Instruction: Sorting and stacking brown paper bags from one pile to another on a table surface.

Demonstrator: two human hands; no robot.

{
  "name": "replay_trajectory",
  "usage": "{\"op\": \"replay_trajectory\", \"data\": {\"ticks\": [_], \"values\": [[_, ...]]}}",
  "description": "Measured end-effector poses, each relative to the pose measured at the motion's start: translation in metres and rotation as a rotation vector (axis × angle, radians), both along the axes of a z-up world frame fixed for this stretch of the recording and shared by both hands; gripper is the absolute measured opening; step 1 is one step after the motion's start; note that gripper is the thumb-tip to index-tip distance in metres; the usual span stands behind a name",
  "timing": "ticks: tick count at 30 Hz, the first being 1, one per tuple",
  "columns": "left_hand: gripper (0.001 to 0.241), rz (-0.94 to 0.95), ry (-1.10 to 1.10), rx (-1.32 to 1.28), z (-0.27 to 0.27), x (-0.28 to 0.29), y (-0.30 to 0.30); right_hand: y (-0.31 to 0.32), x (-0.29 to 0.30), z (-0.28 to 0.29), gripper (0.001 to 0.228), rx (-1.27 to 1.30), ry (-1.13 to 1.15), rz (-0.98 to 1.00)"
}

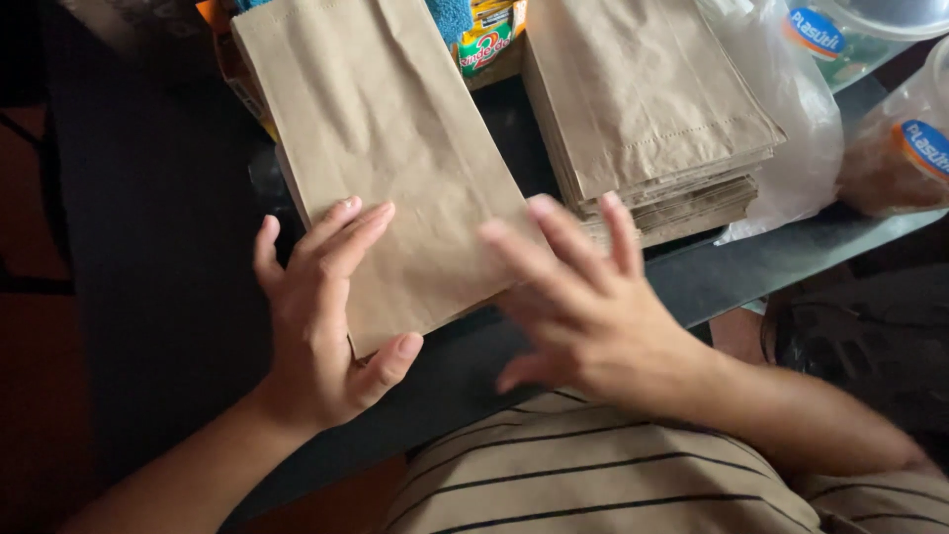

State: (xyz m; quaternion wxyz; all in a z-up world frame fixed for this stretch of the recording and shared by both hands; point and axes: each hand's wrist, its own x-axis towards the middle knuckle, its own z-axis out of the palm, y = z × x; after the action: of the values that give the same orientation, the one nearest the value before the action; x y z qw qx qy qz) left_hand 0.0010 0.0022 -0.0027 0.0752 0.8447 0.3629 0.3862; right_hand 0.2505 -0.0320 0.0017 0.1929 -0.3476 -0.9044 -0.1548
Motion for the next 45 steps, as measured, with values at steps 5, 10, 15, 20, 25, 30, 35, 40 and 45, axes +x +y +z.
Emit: {"op": "replay_trajectory", "data": {"ticks": [5, 10, 15, 20, 25, 30, 35, 40, 45], "values": [[0.074, -0.005, 0.002, -0.02, -0.008, -0.003, 0.0, -0.005, -0.027, 0.021, 0.096, -0.087, -0.132, 0.038], [0.081, -0.046, -0.139, 0.024, -0.019, -0.014, -0.002, -0.002, -0.014, 0.011, 0.08, -0.334, 0.186, 0.194], [0.079, -0.048, -0.057, -0.034, -0.017, -0.012, 0.002, -0.007, 0.034, -0.029, 0.085, -0.414, 0.85, 0.112], [0.061, -0.065, -0.043, 0.006, -0.006, -0.002, 0.002, 0.003, 0.04, -0.01, 0.09, -0.529, 1.488, 0.283], [0.059, -0.044, -0.037, 0.03, -0.008, -0.001, 0.003, 0.004, 0.044, -0.014, 0.089, -0.58, 1.694, 0.269], [0.058, -0.049, -0.031, 0.059, -0.008, -0.002, 0.004, -0.002, 0.052, -0.008, 0.079, -0.96, 1.722, 0.266], [0.061, -0.017, -0.012, 0.083, -0.005, 0.001, 0.001, 0.002, 0.07, 0.0, 0.069, -1.07, 1.727, 0.19], [0.07, 0.02, 0.05, 0.088, -0.004, 0.0, 0.002, 0.007, 0.082, 0.001, 0.064, -1.183, 1.607, 0.22], [0.059, 0.01, 0.021, 0.107, 0.001, 0.001, -0.002, -0.007, 0.068, -0.012, 0.058, -0.64, 0.878, -0.098]]}}
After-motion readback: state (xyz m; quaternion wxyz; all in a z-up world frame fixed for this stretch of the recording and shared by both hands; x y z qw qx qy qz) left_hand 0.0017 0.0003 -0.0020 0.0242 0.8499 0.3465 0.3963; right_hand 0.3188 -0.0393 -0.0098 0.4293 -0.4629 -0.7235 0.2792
